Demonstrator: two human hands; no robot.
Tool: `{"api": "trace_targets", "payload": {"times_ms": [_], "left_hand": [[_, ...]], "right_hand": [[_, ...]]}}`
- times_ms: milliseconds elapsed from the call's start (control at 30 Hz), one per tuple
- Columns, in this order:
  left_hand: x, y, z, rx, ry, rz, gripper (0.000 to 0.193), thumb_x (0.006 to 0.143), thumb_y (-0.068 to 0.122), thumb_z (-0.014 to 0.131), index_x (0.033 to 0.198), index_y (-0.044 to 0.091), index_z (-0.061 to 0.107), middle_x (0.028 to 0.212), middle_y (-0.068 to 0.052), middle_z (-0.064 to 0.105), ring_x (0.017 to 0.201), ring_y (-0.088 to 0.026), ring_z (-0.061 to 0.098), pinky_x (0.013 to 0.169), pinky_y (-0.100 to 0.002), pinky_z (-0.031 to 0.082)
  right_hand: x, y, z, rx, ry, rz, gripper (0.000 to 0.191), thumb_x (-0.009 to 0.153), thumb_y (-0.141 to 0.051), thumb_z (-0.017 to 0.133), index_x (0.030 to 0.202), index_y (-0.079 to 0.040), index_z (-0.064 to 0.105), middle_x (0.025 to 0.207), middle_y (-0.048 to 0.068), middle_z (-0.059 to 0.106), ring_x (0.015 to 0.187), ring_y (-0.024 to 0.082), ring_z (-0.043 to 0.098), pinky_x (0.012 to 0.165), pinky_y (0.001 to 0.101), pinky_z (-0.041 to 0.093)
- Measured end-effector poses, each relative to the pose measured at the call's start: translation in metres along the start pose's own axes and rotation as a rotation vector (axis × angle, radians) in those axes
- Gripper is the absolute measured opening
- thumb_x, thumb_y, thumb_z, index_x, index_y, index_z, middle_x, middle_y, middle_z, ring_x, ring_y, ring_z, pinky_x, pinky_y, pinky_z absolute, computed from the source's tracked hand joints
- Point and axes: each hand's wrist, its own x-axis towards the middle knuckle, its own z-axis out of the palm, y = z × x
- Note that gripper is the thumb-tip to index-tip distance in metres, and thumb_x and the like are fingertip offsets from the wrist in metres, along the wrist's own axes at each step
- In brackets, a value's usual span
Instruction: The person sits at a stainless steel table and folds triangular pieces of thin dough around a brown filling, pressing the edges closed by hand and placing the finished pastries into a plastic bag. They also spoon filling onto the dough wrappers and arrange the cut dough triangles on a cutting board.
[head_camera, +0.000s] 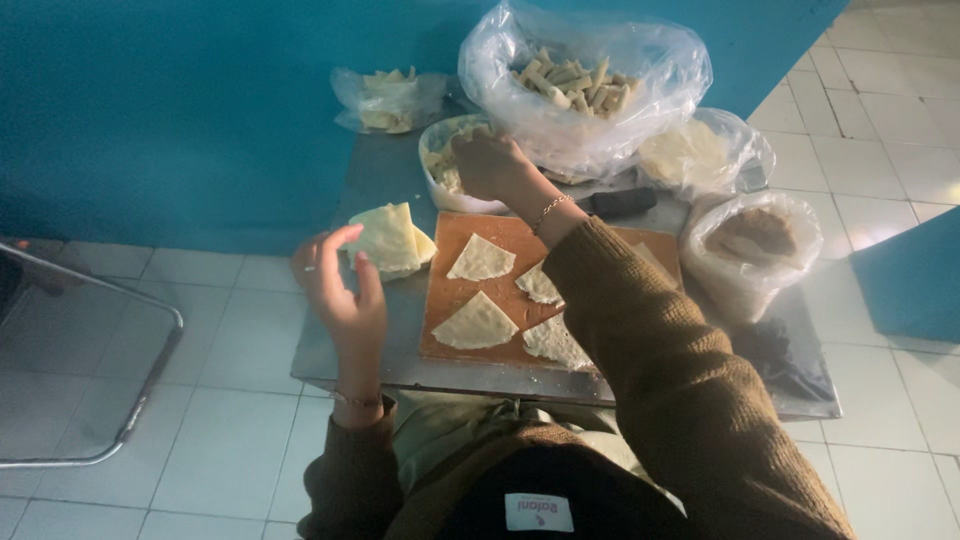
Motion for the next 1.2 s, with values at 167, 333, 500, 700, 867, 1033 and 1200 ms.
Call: {"api": "trace_targets", "payload": {"times_ms": [167,333,500,700,867,1033,1200], "left_hand": [[0.001,0.011,-0.003,0.033,-0.030,0.048,0.032,0.093,-0.006,0.060,0.120,0.009,0.066,0.114,-0.009,0.066,0.119,-0.032,0.053,0.104,-0.044,0.044],[-0.003,0.017,0.001,0.032,-0.214,0.135,0.029,0.094,-0.002,0.061,0.118,0.012,0.068,0.112,-0.008,0.066,0.117,-0.029,0.057,0.105,-0.045,0.041],[-0.019,0.020,0.021,0.052,-0.502,0.253,0.022,0.098,0.015,0.064,0.119,0.016,0.071,0.121,-0.006,0.069,0.120,-0.026,0.058,0.104,-0.050,0.032],[-0.034,0.021,0.039,0.225,-0.574,0.358,0.032,0.091,0.017,0.064,0.121,0.017,0.074,0.131,-0.011,0.067,0.128,-0.029,0.053,0.099,-0.059,0.027],[-0.035,0.021,0.036,0.277,-0.651,0.253,0.031,0.092,0.016,0.065,0.121,0.021,0.074,0.122,-0.006,0.068,0.135,-0.029,0.050,0.105,-0.059,0.027],[-0.036,0.023,0.033,0.272,-0.668,0.227,0.032,0.092,0.016,0.064,0.122,0.022,0.075,0.120,-0.004,0.068,0.135,-0.028,0.049,0.106,-0.062,0.024],[-0.035,0.023,0.036,0.236,-0.620,0.207,0.027,0.091,0.017,0.065,0.115,0.022,0.075,0.129,-0.003,0.066,0.134,-0.028,0.049,0.106,-0.065,0.022]], "right_hand": [[0.001,-0.001,-0.006,0.080,-0.043,0.063,0.051,0.081,-0.015,0.066,0.127,-0.001,0.050,0.118,0.026,0.063,0.111,0.042,0.064,0.091,0.0509,0.052],[-0.010,0.011,-0.007,0.260,0.118,0.027,0.057,0.086,-0.007,0.065,0.135,0.003,0.040,0.095,0.030,0.068,0.088,0.048,0.069,0.073,0.0528,0.054],[-0.034,0.030,0.003,0.935,0.192,-0.021,0.037,0.091,-0.005,0.055,0.125,-0.006,0.040,0.088,0.026,0.072,0.072,0.030,0.067,0.059,0.0437,0.049],[-0.087,0.034,0.035,1.672,-0.241,0.396,0.034,0.089,-0.010,0.053,0.117,-0.015,0.035,0.091,0.014,0.075,0.053,0.010,0.047,0.043,0.0255,0.034],[-0.098,0.033,0.053,1.613,-0.310,0.414,0.042,0.097,-0.012,0.069,0.122,-0.014,0.035,0.071,0.000,0.043,0.049,0.009,0.036,0.044,0.0268,0.025],[-0.113,0.024,0.070,0.337,-0.073,-0.082,0.061,0.084,-0.013,0.065,0.138,-0.014,0.037,0.088,0.010,0.054,0.041,0.016,0.054,0.036,0.0308,0.038],[-0.132,0.010,0.074,-0.255,0.154,-0.356,0.063,0.077,-0.014,0.067,0.137,-0.011,0.046,0.135,0.011,0.066,0.064,0.021,0.073,0.045,0.0328,0.049]]}}
